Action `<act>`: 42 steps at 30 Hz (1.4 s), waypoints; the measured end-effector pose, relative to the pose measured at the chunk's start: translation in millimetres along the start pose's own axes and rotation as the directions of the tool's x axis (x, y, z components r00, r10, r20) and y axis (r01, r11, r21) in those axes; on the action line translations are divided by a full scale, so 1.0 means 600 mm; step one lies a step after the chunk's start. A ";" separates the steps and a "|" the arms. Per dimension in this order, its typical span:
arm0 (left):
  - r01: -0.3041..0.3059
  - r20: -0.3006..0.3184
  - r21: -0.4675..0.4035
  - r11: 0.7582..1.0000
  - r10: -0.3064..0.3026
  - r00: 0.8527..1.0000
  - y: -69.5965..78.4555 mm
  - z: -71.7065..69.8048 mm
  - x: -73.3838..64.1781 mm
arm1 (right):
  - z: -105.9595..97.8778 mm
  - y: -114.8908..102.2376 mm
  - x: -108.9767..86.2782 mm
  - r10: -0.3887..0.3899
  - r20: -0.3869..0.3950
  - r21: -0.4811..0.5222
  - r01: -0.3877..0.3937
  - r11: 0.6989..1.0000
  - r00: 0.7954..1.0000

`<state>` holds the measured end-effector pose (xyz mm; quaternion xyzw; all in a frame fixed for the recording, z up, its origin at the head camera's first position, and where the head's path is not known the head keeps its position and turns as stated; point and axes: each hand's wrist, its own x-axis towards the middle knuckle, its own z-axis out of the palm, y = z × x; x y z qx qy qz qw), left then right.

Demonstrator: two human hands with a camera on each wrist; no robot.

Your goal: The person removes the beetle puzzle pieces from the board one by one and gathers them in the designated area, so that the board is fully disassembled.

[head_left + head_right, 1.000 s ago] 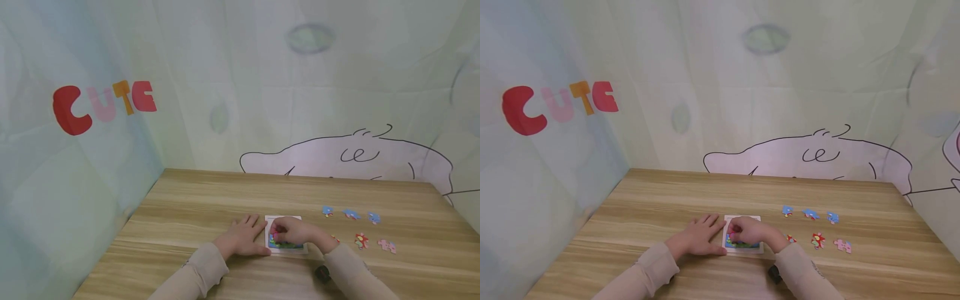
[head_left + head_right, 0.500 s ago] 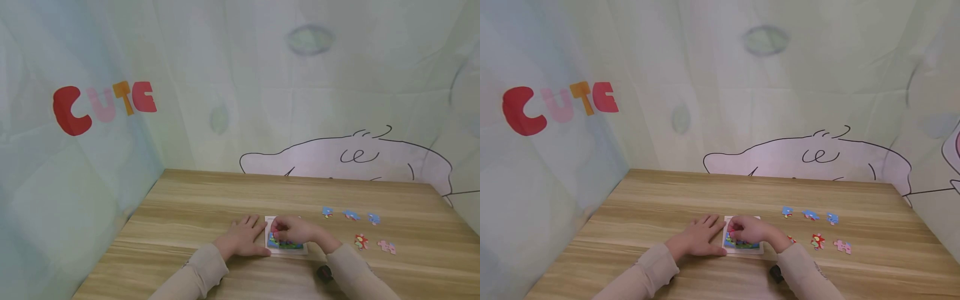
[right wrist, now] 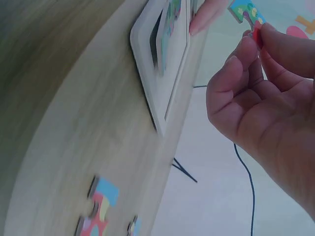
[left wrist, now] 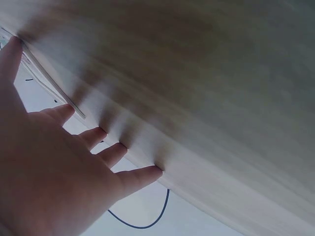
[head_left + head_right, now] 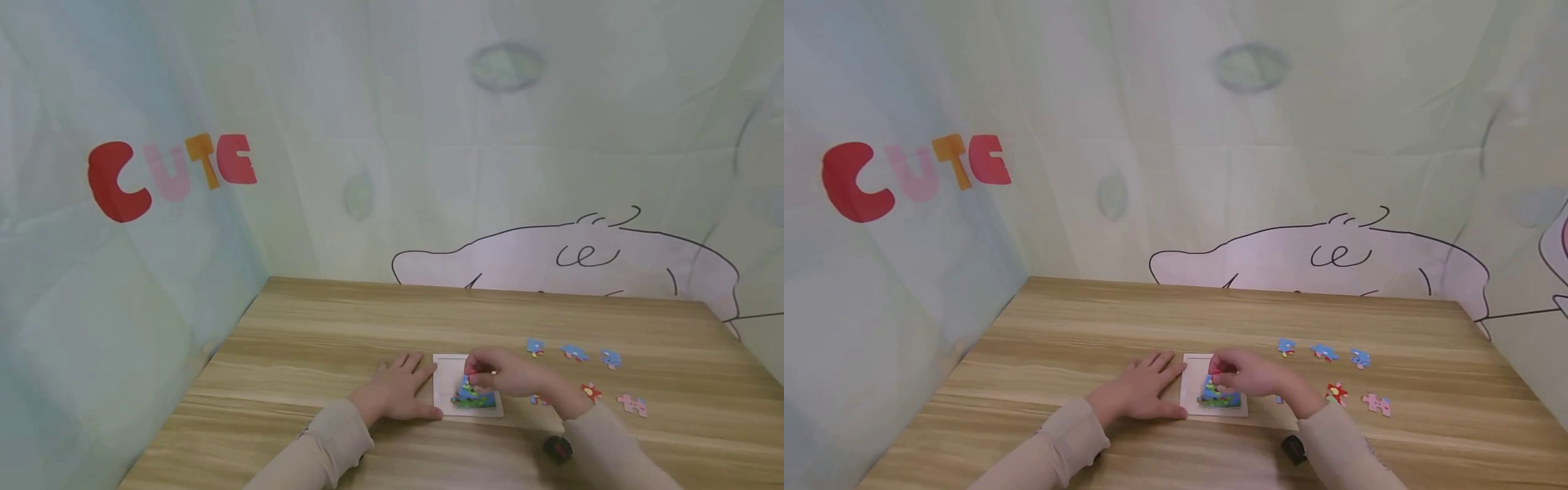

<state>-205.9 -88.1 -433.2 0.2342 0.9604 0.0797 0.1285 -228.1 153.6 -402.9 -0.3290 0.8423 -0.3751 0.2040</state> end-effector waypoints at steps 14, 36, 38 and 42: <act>-0.006 -0.009 0.016 1.000 0.006 1.000 0.004 -0.004 -0.005 | -0.034 0.019 -0.079 -0.028 -0.018 -0.006 0.028 1.000 0.999; -0.006 0.001 0.008 1.000 0.006 1.000 0.001 -0.004 -0.006 | -0.025 0.063 -0.166 -0.133 0.012 0.021 0.132 0.991 0.991; -0.005 0.002 0.007 1.000 0.005 1.000 0.000 -0.003 -0.004 | -0.022 0.068 -0.171 -0.140 0.013 0.031 0.140 0.990 0.990; -0.004 0.000 0.009 1.000 0.004 1.000 -0.002 0.000 -0.002 | -0.017 0.071 -0.177 -0.111 0.010 0.013 0.111 0.994 0.994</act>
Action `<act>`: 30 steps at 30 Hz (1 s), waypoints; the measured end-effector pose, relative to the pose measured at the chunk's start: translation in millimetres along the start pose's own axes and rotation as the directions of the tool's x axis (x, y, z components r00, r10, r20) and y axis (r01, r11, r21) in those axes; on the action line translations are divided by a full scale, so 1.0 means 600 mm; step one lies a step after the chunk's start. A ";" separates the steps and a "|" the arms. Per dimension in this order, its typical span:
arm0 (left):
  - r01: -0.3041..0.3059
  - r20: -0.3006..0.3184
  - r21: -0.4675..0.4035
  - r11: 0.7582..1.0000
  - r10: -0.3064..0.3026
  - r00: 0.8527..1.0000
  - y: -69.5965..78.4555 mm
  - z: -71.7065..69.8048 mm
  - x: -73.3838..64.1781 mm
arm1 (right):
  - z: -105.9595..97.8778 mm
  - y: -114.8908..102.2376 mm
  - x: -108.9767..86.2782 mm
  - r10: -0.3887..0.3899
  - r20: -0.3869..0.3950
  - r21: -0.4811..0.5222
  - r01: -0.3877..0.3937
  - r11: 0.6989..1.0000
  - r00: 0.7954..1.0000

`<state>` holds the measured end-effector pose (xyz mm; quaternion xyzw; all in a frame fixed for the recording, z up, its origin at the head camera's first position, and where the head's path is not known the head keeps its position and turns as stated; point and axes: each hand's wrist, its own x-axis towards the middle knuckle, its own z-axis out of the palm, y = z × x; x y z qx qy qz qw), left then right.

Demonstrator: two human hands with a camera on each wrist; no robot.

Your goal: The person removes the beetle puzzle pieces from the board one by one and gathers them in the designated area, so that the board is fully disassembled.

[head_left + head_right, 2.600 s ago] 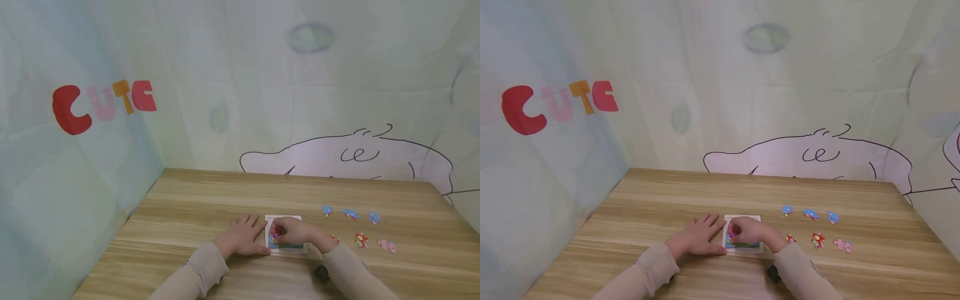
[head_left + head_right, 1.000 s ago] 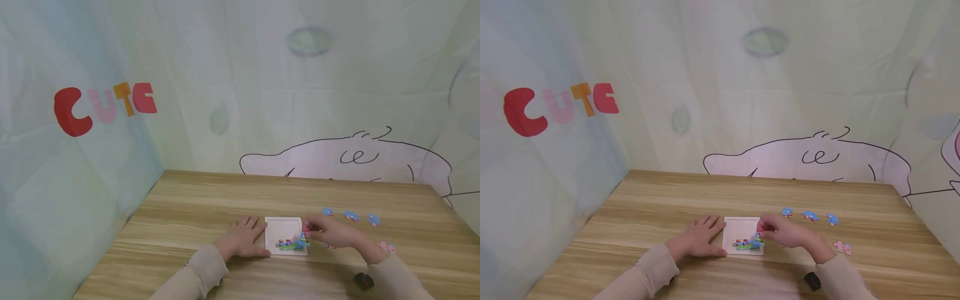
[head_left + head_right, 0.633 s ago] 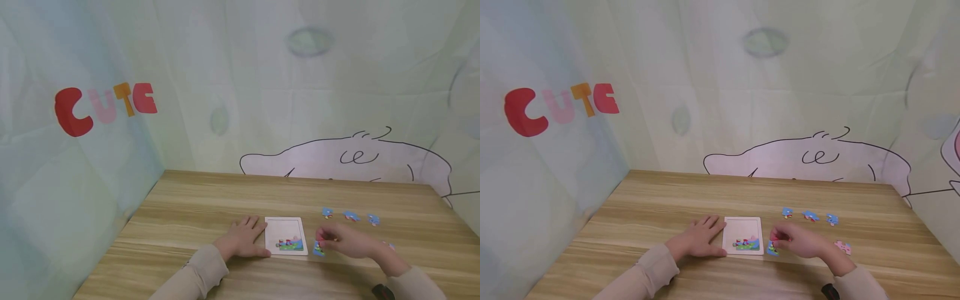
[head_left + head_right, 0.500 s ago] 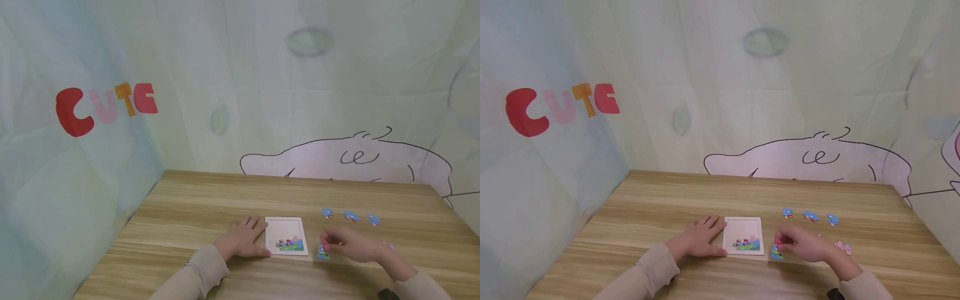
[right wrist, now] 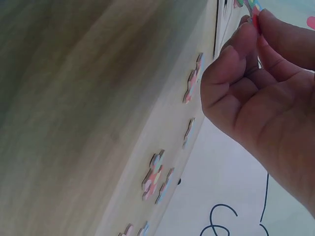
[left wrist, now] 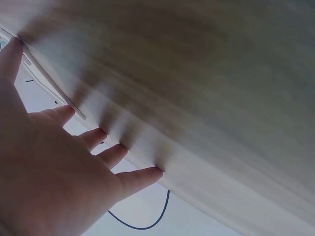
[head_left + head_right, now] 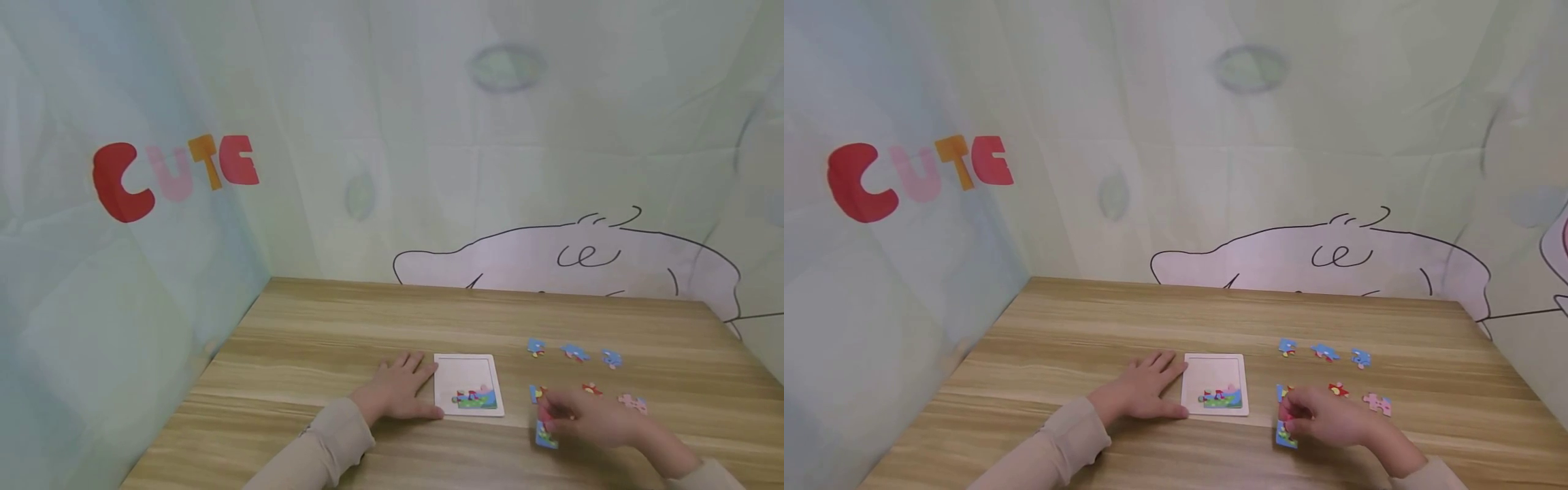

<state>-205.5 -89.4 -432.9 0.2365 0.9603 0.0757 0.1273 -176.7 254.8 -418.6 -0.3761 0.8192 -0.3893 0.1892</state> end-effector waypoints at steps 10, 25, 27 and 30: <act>0.001 -0.004 0.008 1.000 -0.001 1.000 -0.001 0.003 0.003 | 0.007 0.002 -0.010 0.058 0.017 -0.064 -0.056 0.996 0.998; 0.003 0.006 0.004 1.000 -0.003 1.000 0.003 -0.002 -0.003 | 0.015 0.012 -0.011 0.032 0.035 -0.066 -0.029 0.997 0.999; 0.001 0.002 0.004 1.000 -0.001 1.000 0.003 -0.002 -0.003 | 0.016 0.012 -0.011 0.014 0.026 -0.085 -0.012 0.996 1.000; 0.000 -0.002 0.005 1.000 0.000 1.000 0.003 -0.001 -0.002 | 0.017 0.013 -0.011 0.003 0.013 -0.103 -0.002 0.995 1.000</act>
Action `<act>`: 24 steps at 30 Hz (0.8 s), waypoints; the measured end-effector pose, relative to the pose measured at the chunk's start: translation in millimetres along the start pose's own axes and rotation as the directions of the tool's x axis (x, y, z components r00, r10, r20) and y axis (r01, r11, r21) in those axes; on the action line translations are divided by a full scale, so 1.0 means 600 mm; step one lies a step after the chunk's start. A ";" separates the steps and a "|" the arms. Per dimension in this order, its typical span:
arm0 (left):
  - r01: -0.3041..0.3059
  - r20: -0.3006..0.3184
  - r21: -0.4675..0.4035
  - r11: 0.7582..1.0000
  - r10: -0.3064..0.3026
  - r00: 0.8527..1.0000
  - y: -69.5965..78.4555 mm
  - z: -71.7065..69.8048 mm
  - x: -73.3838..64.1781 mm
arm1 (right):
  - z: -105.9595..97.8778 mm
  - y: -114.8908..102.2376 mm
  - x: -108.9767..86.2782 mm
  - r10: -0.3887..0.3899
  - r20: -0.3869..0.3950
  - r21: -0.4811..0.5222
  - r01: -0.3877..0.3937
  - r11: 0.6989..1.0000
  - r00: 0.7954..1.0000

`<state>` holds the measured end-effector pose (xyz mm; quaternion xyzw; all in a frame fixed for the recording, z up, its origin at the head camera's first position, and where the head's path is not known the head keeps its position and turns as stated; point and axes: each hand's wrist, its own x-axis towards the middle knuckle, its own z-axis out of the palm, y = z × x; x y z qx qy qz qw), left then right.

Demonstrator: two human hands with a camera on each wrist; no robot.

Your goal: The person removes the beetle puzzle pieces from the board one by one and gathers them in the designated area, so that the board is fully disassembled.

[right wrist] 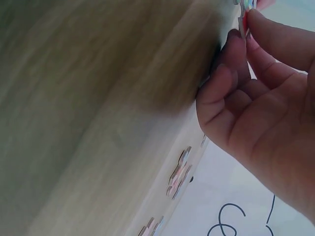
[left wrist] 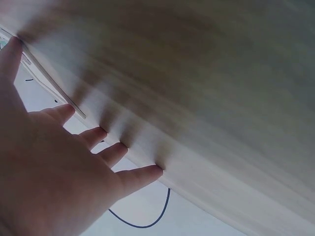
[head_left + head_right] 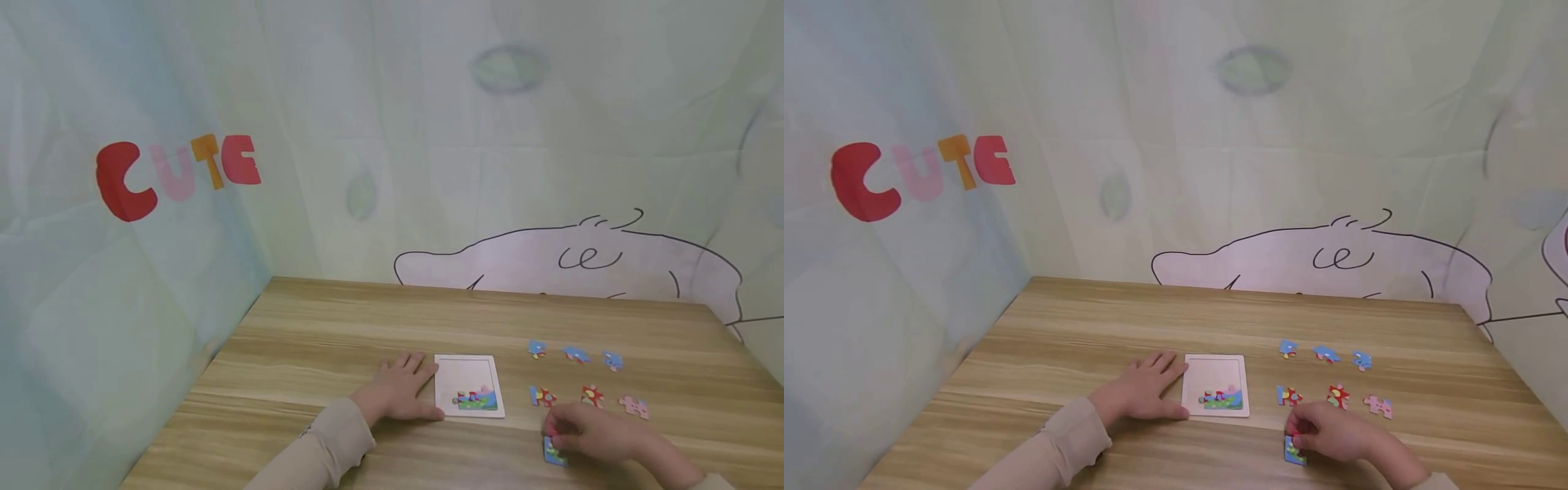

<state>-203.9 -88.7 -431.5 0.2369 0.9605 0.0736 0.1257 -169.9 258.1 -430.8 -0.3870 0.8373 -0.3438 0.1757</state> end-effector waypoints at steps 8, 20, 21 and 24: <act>-0.001 -0.012 0.002 1.000 0.001 1.000 0.000 0.001 -0.001 | 0.003 0.001 -0.001 0.028 -0.022 -0.017 -0.029 0.999 0.999; 0.000 -0.024 -0.005 1.000 0.000 1.000 0.006 -0.004 -0.007 | 0.000 -0.001 -0.001 0.092 -0.020 -0.009 -0.092 0.996 0.996; -0.001 -0.024 -0.005 1.000 0.001 1.000 0.006 -0.004 -0.007 | 0.000 -0.001 0.000 0.097 -0.020 -0.007 -0.097 0.995 0.995; 0.000 -0.023 -0.004 1.000 0.000 1.000 0.006 -0.003 -0.007 | -0.003 -0.001 0.004 0.097 -0.026 -0.006 -0.097 0.995 0.995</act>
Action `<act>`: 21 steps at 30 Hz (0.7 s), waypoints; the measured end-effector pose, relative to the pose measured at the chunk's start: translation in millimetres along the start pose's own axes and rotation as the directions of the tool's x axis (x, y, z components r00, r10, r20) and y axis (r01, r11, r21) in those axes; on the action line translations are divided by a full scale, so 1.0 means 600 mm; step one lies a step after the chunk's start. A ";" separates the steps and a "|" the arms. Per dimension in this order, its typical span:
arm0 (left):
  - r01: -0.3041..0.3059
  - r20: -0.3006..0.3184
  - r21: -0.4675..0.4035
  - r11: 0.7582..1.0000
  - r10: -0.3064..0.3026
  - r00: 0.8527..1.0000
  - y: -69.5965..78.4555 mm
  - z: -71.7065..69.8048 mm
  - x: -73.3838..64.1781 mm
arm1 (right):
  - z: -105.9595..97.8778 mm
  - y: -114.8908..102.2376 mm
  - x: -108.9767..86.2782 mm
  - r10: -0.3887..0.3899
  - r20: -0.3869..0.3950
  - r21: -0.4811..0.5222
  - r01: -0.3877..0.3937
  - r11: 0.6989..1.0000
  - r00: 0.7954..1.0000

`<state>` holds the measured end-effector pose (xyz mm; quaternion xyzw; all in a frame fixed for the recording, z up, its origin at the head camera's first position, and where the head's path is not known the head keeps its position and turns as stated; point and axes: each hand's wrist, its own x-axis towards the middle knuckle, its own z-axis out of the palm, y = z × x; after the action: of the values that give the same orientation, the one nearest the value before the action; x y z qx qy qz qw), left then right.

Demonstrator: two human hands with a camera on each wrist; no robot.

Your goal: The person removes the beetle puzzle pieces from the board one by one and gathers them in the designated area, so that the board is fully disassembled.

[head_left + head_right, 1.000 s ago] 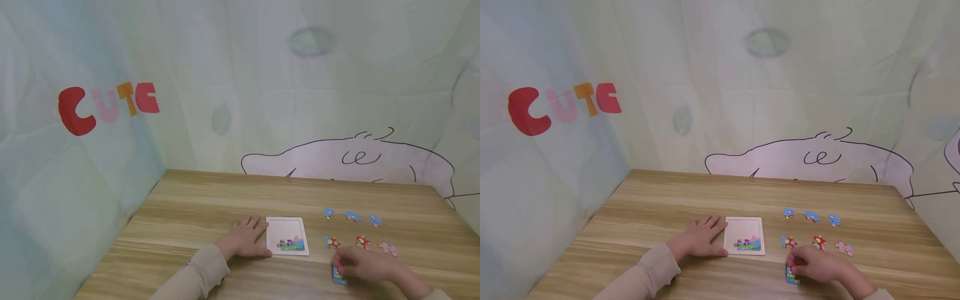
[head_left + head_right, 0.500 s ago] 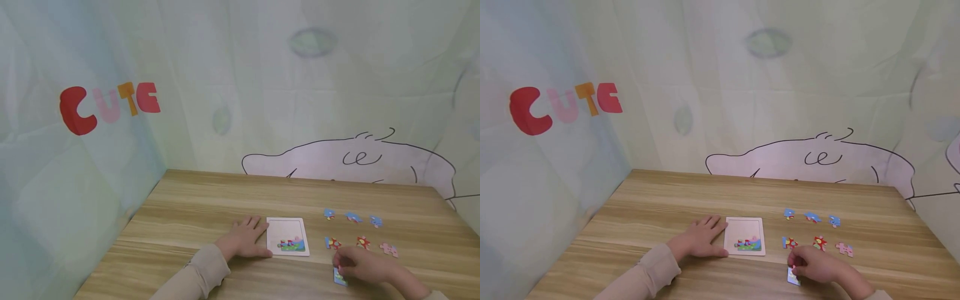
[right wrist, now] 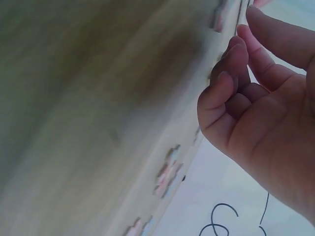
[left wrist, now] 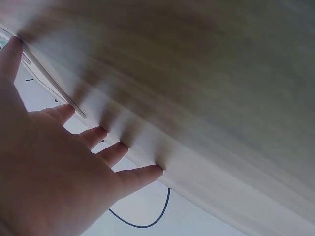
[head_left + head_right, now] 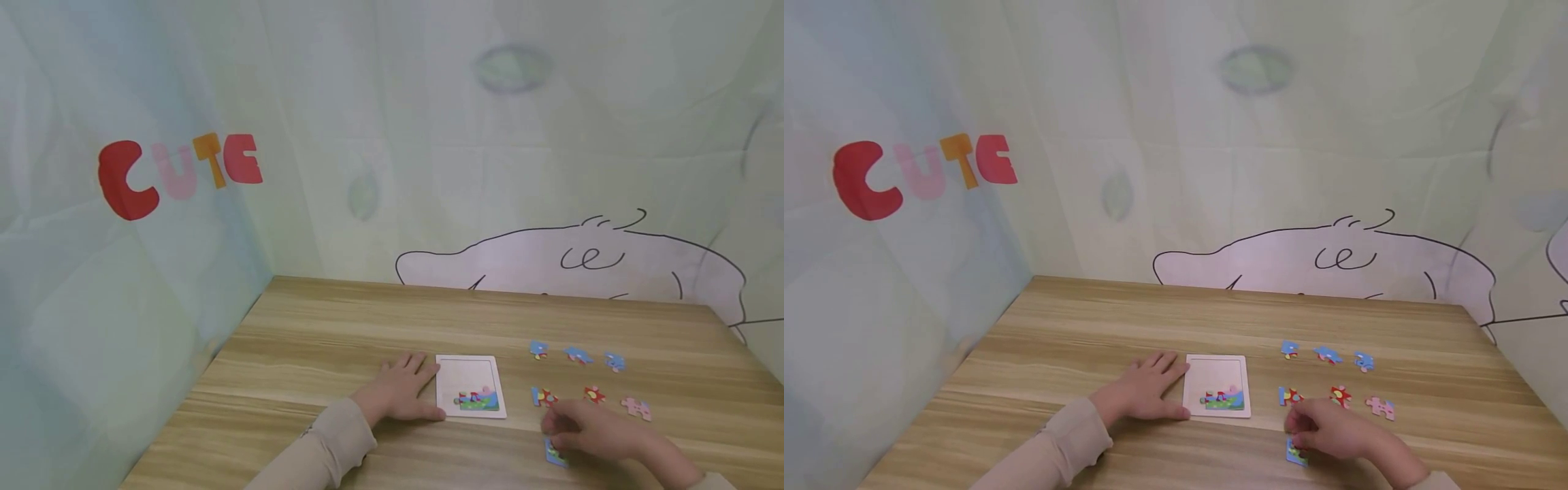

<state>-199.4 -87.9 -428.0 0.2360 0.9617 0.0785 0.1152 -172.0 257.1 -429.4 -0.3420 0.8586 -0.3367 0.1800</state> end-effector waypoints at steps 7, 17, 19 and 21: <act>0.007 0.013 -0.002 1.000 -0.007 1.000 -0.001 0.001 0.002 | -0.009 -0.006 0.013 -0.062 -0.024 0.014 0.062 0.998 0.998; 0.003 0.014 -0.001 1.000 -0.003 1.000 -0.002 0.001 0.003 | -0.013 -0.028 0.041 -0.095 -0.010 -0.003 0.095 0.995 0.995; 0.002 0.012 -0.002 1.000 -0.002 1.000 -0.002 0.000 0.003 | -0.012 -0.033 0.049 -0.068 -0.010 -0.001 0.068 0.998 0.998; 0.006 0.012 -0.003 1.000 -0.006 1.000 -0.003 0.001 0.003 | -0.012 -0.038 0.057 -0.062 -0.007 0.000 0.062 0.998 0.998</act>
<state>-201.4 -88.4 -429.0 0.2335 0.9616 0.0781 0.1215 -189.0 223.9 -410.8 -0.3672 0.8482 -0.3434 0.1665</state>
